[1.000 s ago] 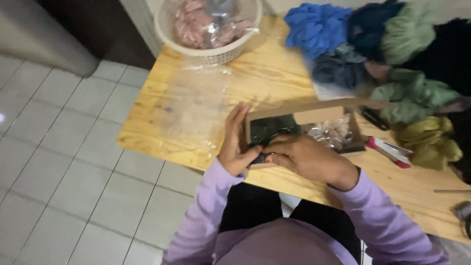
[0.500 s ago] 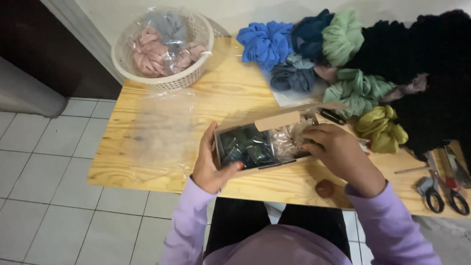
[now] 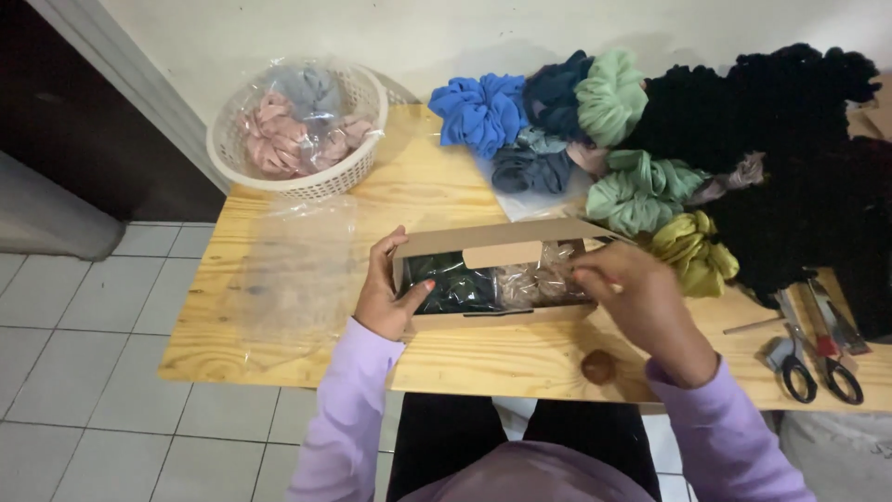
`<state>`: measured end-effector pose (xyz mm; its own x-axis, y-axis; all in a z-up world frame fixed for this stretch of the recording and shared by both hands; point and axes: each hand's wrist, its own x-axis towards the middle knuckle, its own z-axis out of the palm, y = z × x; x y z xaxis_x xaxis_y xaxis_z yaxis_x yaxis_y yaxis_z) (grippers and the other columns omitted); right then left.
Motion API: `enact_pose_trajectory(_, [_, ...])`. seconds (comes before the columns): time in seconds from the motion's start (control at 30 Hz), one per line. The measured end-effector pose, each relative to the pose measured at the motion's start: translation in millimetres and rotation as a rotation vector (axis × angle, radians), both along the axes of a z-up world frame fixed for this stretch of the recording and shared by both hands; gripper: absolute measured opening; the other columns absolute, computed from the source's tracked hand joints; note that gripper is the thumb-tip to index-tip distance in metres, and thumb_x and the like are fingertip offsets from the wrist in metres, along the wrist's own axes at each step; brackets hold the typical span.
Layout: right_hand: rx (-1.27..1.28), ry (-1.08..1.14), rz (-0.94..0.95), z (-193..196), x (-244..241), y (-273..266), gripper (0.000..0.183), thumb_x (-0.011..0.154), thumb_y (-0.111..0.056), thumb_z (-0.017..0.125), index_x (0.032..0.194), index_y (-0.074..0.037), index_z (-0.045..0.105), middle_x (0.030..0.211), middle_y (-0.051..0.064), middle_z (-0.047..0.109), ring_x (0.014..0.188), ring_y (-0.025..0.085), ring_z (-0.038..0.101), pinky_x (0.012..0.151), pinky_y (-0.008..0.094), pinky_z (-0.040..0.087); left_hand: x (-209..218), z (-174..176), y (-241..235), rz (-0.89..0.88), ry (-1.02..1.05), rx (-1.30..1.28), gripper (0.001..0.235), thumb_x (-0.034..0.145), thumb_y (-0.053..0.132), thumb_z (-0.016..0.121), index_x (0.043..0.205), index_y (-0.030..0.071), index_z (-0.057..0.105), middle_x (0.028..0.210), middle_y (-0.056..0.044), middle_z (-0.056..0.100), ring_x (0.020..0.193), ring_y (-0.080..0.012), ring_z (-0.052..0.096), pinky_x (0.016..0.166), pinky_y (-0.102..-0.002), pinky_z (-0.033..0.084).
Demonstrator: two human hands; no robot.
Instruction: Folding cardboard sheets into boxes and packing them with scrunchies
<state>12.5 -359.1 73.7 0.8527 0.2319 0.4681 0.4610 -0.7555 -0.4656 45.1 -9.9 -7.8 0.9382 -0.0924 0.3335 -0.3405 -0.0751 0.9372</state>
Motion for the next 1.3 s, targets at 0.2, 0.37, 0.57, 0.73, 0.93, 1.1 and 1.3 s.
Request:
enact_pose_trajectory(0.2, [-0.048, -0.01, -0.392, -11.6, 9.7, -30.3, 0.072, 0.072, -0.037, 0.092, 0.13, -0.014, 0.058, 0.108, 0.006, 0.059, 0.1, 0.033, 0.067, 0.085, 0.044, 0.055, -2.9, 17.0, -3.7, -0.005, 0.081, -0.007, 0.073, 0.082, 0.001, 0.081, 0.141, 0.015, 0.04, 0.165, -0.022, 0.029, 0.153, -0.0444, 0.023, 0.122, -0.06, 0.022])
enact_pose_trajectory(0.37, [0.073, 0.372, -0.515, -16.7, 36.0, -33.6, 0.042, 0.088, -0.051, 0.08, 0.112, -0.018, 0.069, 0.1, 0.005, 0.074, 0.106, 0.031, 0.07, 0.089, 0.046, 0.054, -3.5, 21.5, -8.0, 0.028, 0.113, -0.011, 0.072, 0.083, 0.002, 0.081, 0.14, 0.014, 0.04, 0.165, -0.023, 0.027, 0.152, -0.048, 0.024, 0.117, -0.067, 0.028])
enact_pose_trajectory(0.57, [0.943, 0.563, -0.319, -31.4, 41.2, -24.0, 0.042, 0.091, -0.016, 0.079, 0.125, 0.001, 0.062, 0.112, 0.015, 0.071, 0.087, 0.027, 0.072, 0.068, 0.042, 0.062, -3.0, 21.4, -10.0, 0.055, 0.12, -0.034, 0.071, 0.083, 0.0, 0.08, 0.14, 0.014, 0.041, 0.165, -0.023, 0.027, 0.152, -0.0483, 0.024, 0.116, -0.066, 0.031])
enact_pose_trajectory(0.73, [1.027, 0.602, -0.098, -28.2, 45.6, -16.0, 0.062, 0.095, -0.017, 0.068, 0.144, 0.007, 0.038, 0.137, 0.027, 0.06, 0.107, 0.033, 0.067, 0.069, 0.046, 0.059, -9.0, 33.7, -12.4, 0.027, 0.117, -0.03, 0.067, 0.084, 0.002, 0.079, 0.139, 0.013, 0.041, 0.165, -0.023, 0.026, 0.151, -0.0543, 0.018, 0.114, -0.075, 0.024])
enact_pose_trajectory(0.93, [0.955, 0.606, -0.027, -15.5, 32.2, -2.8, 0.055, 0.101, -0.01, 0.055, 0.147, 0.009, 0.033, 0.127, 0.024, 0.062, 0.106, 0.03, 0.063, 0.083, 0.048, 0.055, -7.4, 21.4, -8.2, 0.003, 0.089, -0.096, 0.074, 0.08, 0.013, 0.087, 0.138, 0.015, 0.041, 0.166, -0.019, 0.024, 0.153, -0.0518, 0.014, 0.115, -0.075, 0.02])
enact_pose_trajectory(1.1, [0.9, 0.492, -0.088, -2.4, 27.0, 2.5, 0.063, 0.1, -0.006, 0.061, 0.154, 0.004, 0.032, 0.106, 0.018, 0.068, 0.096, 0.027, 0.069, 0.081, 0.042, 0.059, -3.8, 24.6, -9.7, 0.044, 0.019, 0.003, 0.08, 0.074, 0.023, 0.093, 0.133, 0.013, 0.041, 0.163, -0.023, 0.029, 0.151, -0.0527, 0.024, 0.117, -0.071, 0.02])
enact_pose_trajectory(1.3, [0.12, 0.144, -0.239, -45.2, 48.0, -17.4, 0.036, 0.101, -0.043, 0.073, 0.101, -0.007, 0.071, 0.081, 0.016, 0.07, 0.079, 0.034, 0.072, 0.071, 0.043, 0.057, -9.0, 28.1, -20.8, 0.161, 0.005, 0.112, 0.071, 0.08, 0.022, 0.089, 0.131, 0.013, 0.041, 0.158, -0.024, 0.036, 0.147, -0.0496, 0.035, 0.122, -0.061, 0.026])
